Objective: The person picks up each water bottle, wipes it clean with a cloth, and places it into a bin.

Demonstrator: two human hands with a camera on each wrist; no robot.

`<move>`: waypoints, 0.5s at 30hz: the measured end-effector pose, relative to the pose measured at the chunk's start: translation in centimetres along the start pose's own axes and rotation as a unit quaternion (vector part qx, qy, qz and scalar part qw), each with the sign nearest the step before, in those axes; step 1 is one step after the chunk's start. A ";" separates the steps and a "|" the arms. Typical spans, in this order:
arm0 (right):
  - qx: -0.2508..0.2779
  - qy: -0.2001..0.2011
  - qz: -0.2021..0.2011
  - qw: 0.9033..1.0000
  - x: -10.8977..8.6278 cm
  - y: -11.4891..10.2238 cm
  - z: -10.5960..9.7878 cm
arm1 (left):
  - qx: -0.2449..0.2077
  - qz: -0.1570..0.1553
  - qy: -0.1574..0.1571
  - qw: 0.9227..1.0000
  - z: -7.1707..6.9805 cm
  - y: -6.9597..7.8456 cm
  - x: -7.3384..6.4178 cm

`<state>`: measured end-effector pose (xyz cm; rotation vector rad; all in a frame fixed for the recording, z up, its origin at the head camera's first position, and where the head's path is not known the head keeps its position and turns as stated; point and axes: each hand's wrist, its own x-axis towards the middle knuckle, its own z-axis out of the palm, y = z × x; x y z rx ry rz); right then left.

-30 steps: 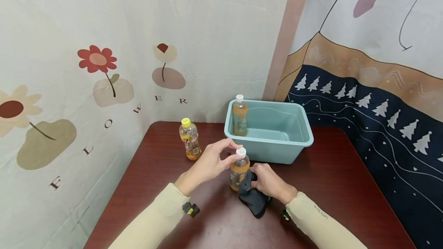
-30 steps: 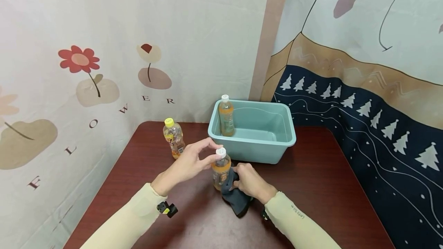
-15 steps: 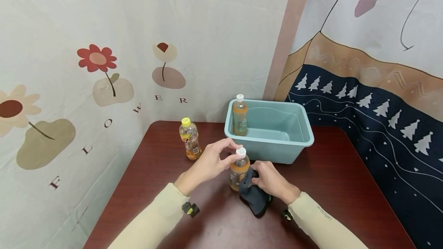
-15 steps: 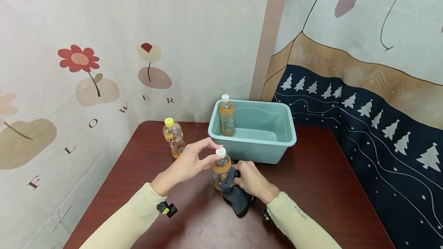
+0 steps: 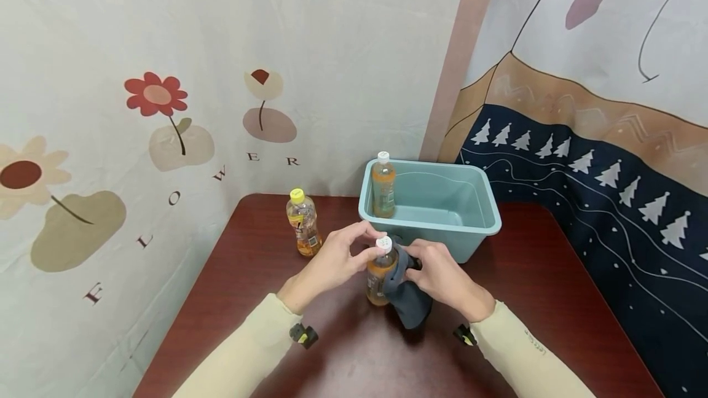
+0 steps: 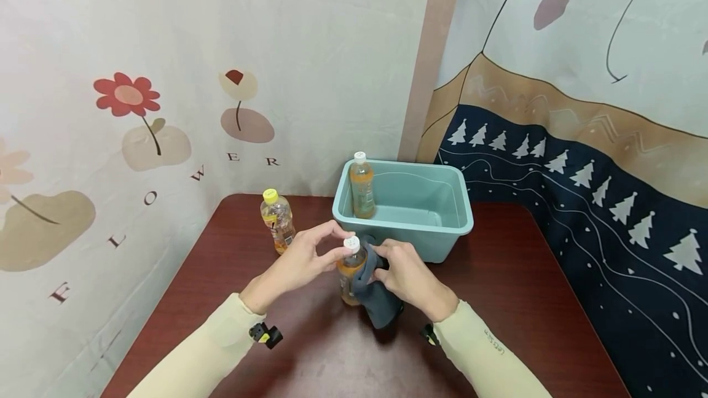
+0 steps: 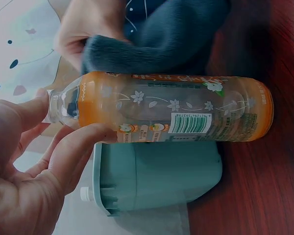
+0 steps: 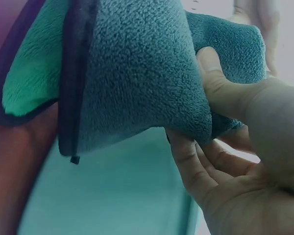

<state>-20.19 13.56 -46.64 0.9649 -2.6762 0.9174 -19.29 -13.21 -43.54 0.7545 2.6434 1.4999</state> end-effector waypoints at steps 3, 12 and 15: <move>0.001 0.010 -0.006 1.000 0.2 -0.7 -0.9 | 0.005 0.003 0.001 1.000 0.0 0.0 0.0; 0.028 0.070 -0.033 0.997 0.7 -2.2 -1.8 | 0.031 0.027 0.009 0.999 0.0 -0.1 0.1; 0.029 0.078 -0.033 0.996 0.6 -2.3 -1.7 | 0.031 0.025 0.008 0.999 0.0 -0.1 0.0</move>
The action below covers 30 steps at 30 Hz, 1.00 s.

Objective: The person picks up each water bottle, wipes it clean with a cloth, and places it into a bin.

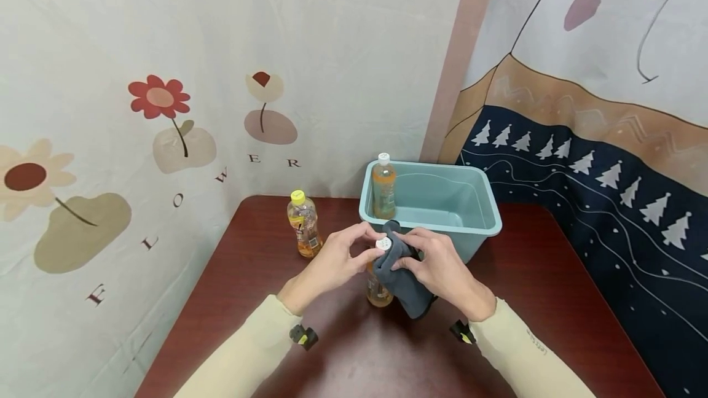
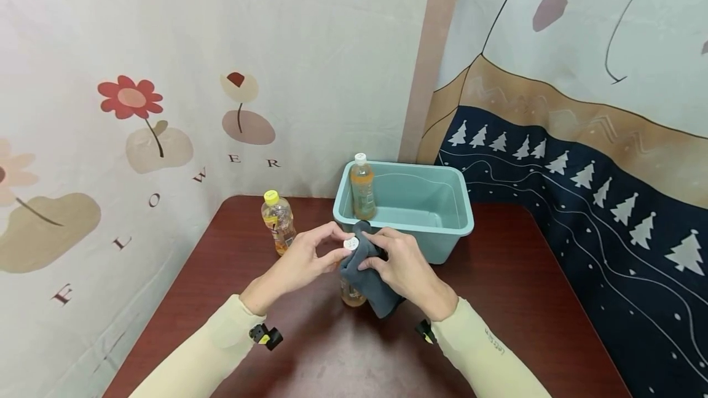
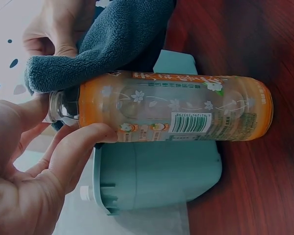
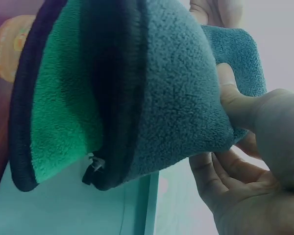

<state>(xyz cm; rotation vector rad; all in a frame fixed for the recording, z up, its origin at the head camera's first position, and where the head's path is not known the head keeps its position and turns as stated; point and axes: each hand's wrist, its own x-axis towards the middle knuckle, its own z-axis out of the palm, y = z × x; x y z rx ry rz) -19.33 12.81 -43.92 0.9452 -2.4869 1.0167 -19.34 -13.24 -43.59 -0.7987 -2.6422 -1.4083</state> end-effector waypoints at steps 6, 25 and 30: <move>0.009 -0.001 0.019 1.000 -0.4 0.1 0.3 | -0.001 -0.003 -0.003 1.000 0.0 0.2 0.0; 0.000 -0.026 0.018 0.999 -1.0 0.6 0.9 | -0.001 -0.005 -0.003 1.000 0.1 0.1 0.1; -0.002 -0.028 0.023 0.999 -1.0 0.6 0.8 | 0.003 -0.004 -0.003 1.000 0.2 0.2 0.1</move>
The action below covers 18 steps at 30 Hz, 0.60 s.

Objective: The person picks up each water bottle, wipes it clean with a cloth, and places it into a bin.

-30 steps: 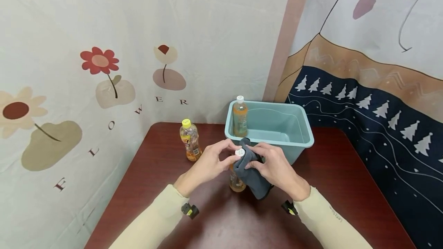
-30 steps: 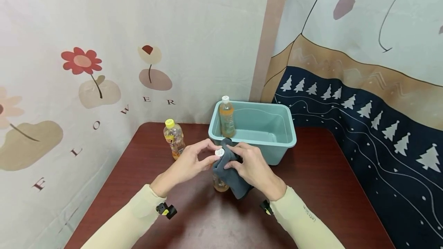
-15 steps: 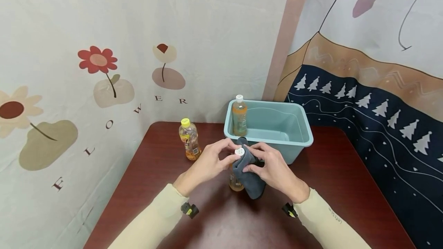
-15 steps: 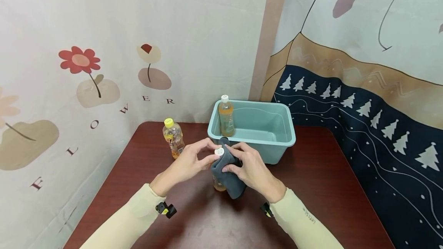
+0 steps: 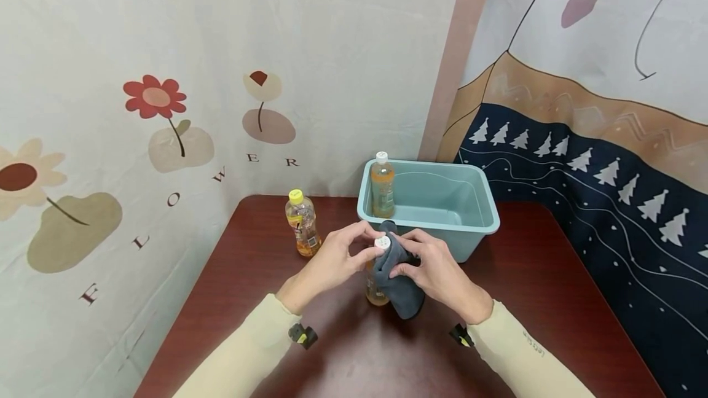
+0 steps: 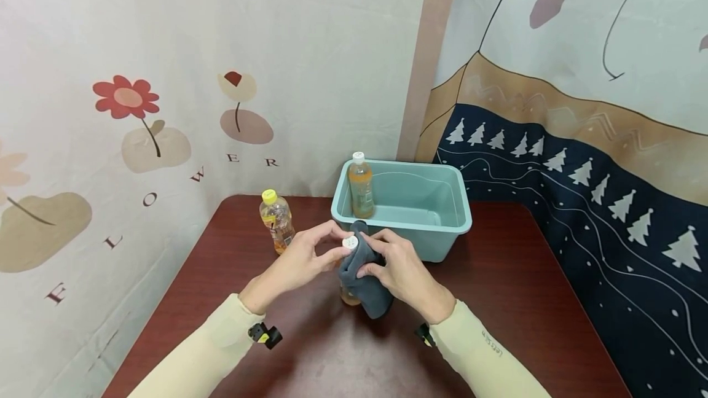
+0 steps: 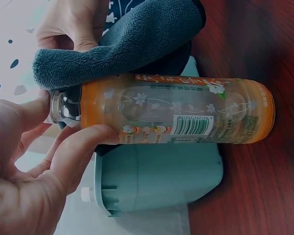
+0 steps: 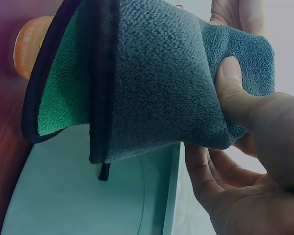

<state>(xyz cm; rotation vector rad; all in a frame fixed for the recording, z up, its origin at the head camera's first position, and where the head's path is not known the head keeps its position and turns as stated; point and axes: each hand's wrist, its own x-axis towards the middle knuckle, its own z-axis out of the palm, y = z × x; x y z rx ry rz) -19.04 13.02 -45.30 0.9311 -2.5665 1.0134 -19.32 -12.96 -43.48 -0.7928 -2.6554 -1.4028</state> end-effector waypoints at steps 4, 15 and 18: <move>0.000 0.006 0.000 1.000 0.0 0.1 0.0 | 0.011 0.011 0.001 1.000 -0.1 0.1 0.0; -0.009 0.043 -0.013 0.999 -0.3 0.7 -1.1 | 0.016 0.016 -0.013 1.000 -0.4 0.3 0.1; -0.012 0.057 -0.011 0.998 -0.3 0.8 -1.6 | 0.014 0.016 -0.003 1.000 -0.4 0.4 0.1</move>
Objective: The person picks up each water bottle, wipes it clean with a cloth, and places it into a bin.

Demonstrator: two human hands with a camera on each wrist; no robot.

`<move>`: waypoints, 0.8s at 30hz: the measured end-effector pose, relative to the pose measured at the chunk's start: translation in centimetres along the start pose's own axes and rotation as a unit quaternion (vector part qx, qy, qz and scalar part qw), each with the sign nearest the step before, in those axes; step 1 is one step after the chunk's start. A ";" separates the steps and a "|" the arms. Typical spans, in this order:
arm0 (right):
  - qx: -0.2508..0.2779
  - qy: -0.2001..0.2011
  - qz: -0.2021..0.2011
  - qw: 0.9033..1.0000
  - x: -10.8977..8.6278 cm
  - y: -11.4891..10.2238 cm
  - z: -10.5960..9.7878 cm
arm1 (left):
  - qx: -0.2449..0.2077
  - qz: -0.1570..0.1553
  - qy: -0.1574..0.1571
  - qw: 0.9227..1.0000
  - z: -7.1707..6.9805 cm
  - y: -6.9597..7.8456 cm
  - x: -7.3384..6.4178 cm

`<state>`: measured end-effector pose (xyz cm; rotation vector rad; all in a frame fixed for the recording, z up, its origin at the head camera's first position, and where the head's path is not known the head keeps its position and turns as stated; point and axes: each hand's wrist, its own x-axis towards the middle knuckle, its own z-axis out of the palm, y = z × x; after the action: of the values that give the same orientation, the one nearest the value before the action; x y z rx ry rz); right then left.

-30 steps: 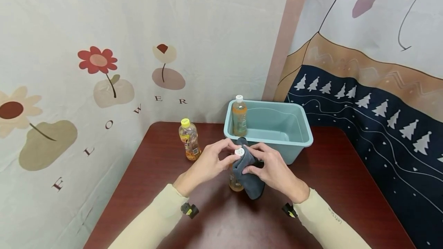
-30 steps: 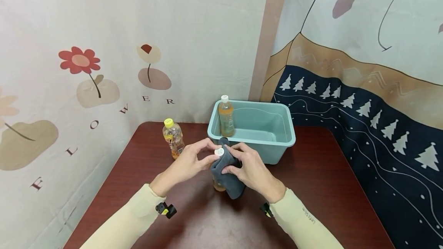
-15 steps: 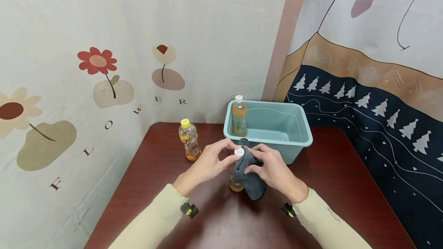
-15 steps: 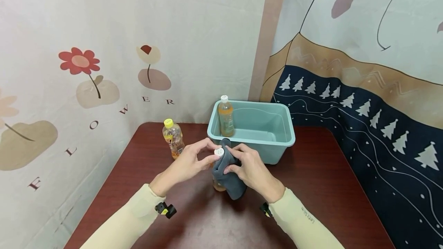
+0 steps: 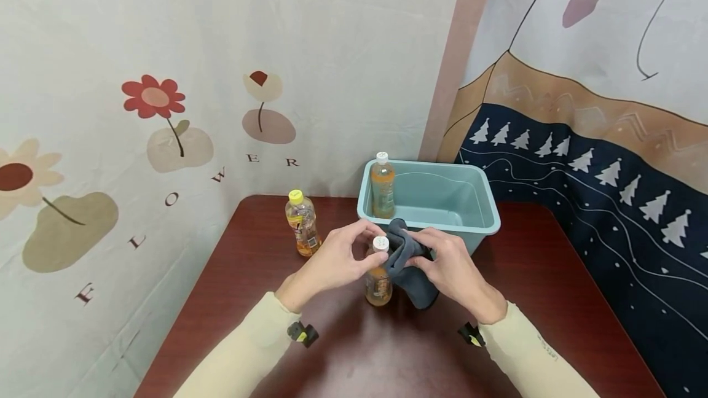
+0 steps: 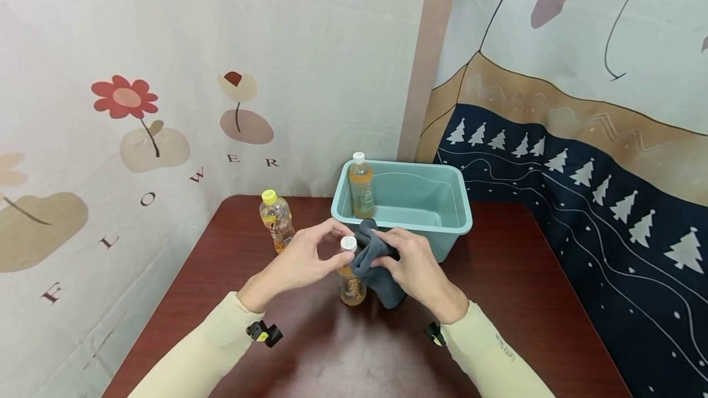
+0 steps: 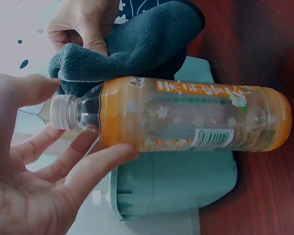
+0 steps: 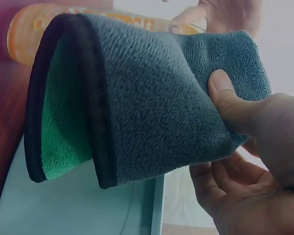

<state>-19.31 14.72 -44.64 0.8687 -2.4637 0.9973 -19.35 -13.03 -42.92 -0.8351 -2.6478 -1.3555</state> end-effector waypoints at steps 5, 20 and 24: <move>-0.001 0.022 0.016 1.000 -0.1 0.1 -0.5 | 0.015 0.009 0.032 0.999 0.3 0.2 0.1; 0.080 0.009 0.055 0.995 0.0 -0.3 1.1 | -0.008 -0.005 0.050 0.999 0.3 0.0 0.2; 0.097 -0.017 0.043 0.994 0.0 0.0 1.7 | -0.016 -0.007 0.049 0.999 0.3 0.0 0.2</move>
<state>-19.42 13.56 -45.83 0.8502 -2.4811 1.2800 -19.45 -12.73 -43.04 -0.7331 -2.5693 -1.4086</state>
